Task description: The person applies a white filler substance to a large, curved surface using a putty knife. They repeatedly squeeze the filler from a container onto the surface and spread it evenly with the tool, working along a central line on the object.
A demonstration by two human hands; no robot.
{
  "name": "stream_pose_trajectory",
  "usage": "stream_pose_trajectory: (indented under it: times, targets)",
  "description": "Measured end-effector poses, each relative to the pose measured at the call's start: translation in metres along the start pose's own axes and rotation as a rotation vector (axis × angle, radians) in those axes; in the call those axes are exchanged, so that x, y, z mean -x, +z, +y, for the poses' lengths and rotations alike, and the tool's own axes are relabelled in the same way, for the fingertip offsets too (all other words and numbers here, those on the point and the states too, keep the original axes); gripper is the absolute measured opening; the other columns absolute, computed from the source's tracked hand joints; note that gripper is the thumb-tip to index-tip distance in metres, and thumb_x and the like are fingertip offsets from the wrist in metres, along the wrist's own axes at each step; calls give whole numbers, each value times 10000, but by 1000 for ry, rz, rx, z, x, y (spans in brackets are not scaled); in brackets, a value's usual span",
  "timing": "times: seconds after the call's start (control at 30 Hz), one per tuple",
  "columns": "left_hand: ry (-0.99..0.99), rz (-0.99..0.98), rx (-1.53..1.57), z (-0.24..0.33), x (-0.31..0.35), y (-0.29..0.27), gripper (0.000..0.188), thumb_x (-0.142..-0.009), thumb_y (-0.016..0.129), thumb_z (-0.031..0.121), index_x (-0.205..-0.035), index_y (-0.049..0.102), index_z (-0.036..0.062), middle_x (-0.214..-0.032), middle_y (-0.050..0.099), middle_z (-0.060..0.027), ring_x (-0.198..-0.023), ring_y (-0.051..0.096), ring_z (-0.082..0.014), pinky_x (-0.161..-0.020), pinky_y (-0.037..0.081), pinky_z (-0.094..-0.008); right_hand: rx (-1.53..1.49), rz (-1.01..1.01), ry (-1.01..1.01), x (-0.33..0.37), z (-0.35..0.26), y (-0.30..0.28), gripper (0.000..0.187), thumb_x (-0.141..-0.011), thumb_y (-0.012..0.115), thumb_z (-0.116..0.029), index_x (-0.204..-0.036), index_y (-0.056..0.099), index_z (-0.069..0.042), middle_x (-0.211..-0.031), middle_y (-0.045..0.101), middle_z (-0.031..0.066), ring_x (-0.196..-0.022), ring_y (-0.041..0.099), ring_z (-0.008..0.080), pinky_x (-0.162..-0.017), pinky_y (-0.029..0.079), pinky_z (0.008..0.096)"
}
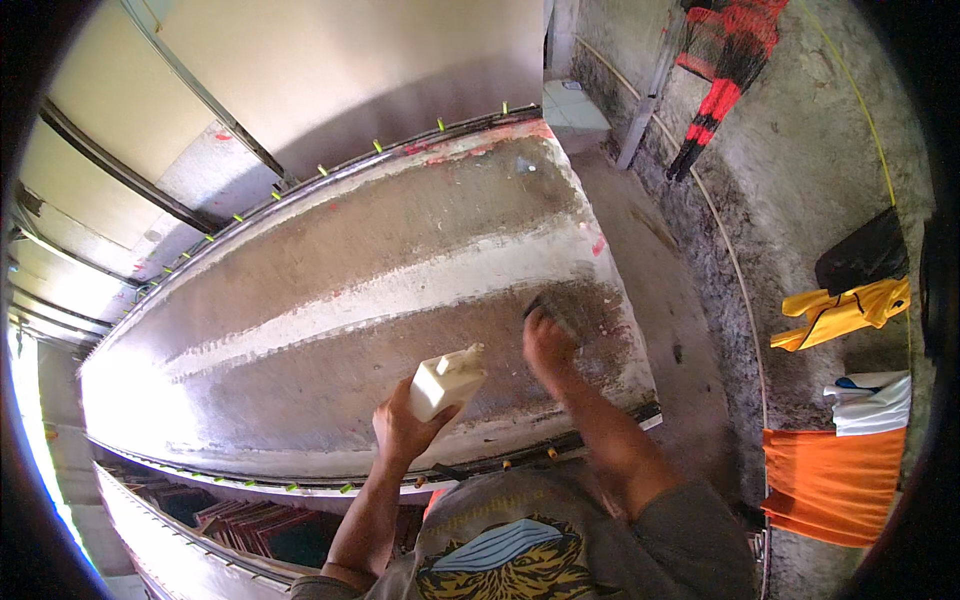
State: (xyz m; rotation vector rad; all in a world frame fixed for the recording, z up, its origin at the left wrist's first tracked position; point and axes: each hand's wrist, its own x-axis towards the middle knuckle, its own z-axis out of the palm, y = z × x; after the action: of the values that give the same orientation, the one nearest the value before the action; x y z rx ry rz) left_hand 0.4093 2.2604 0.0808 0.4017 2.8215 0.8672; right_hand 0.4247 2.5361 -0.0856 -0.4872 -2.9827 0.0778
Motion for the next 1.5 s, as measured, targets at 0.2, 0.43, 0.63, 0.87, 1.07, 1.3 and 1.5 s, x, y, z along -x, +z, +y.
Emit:
stream_pose_trajectory:
  times: [0.2, 0.43, 0.63, 0.87, 1.07, 1.3, 1.5]
  targets:
    - [91, -144, -242, 13, -42, -12, 623, -728, 848, 493, -1145, 650, 75, -959, 743, -171, -891, 732, -352, -772, 566, -490, -402, -185, 330, 15, 30, -77, 286, -929, 644, -208, -1130, 609, -6, -989, 695, 238, -860, 694, 410, -754, 555, 511]
    - [203, -274, -471, 34, -81, 1, 549, -777, 813, 460, -1086, 604, 57, -951, 733, -186, -870, 724, -387, -748, 566, -504, -322, -47, 430, 48, 116, -86, 402, -911, 663, -268, -1241, 602, -48, -995, 714, 187, -906, 699, 395, -791, 549, 519]
    - [265, -312, -582, 55, -92, 8, 528, -792, 798, 448, -1089, 598, 59, -952, 733, -170, -882, 728, -370, -751, 567, -507, -300, -98, 427, 70, 115, -64, 358, -902, 676, -257, -1184, 611, -46, -985, 707, 208, -893, 699, 400, -750, 547, 515]
    - [182, -348, -583, 67, -104, 20, 628, -778, 787, 533, -1185, 613, 87, -1070, 723, -168, -1008, 700, -369, -842, 549, -516, -364, -72, 407, 67, 116, -69, 411, -906, 691, -250, -1229, 592, -15, -968, 698, 204, -876, 695, 404, -759, 547, 511]
    - [198, -150, -216, 43, -97, 31, 706, -713, 835, 563, -1183, 627, 79, -1019, 739, -168, -957, 718, -369, -812, 555, -500, -268, -199, 411, 36, 103, -75, 415, -913, 676, -232, -1259, 586, -21, -990, 706, 190, -892, 709, 380, -785, 566, 498]
    - [-67, 47, 42, -3, -39, 25, 730, -689, 859, 570, -1188, 649, 81, -1025, 734, -169, -957, 721, -341, -821, 564, -458, -91, -43, 205, -28, 59, -16, 442, -904, 624, -172, -1279, 556, 53, -982, 703, 215, -845, 715, 380, -724, 585, 477]
    - [-171, 245, 582, -68, 35, -9, 671, -679, 934, 336, -1178, 637, -1, -1044, 725, -112, -950, 691, -223, -850, 542, -387, -15, -39, -30, -37, -103, 9, 447, -897, 594, -128, -1234, 553, 163, -865, 697, 263, -740, 729, 331, -612, 607, 448]
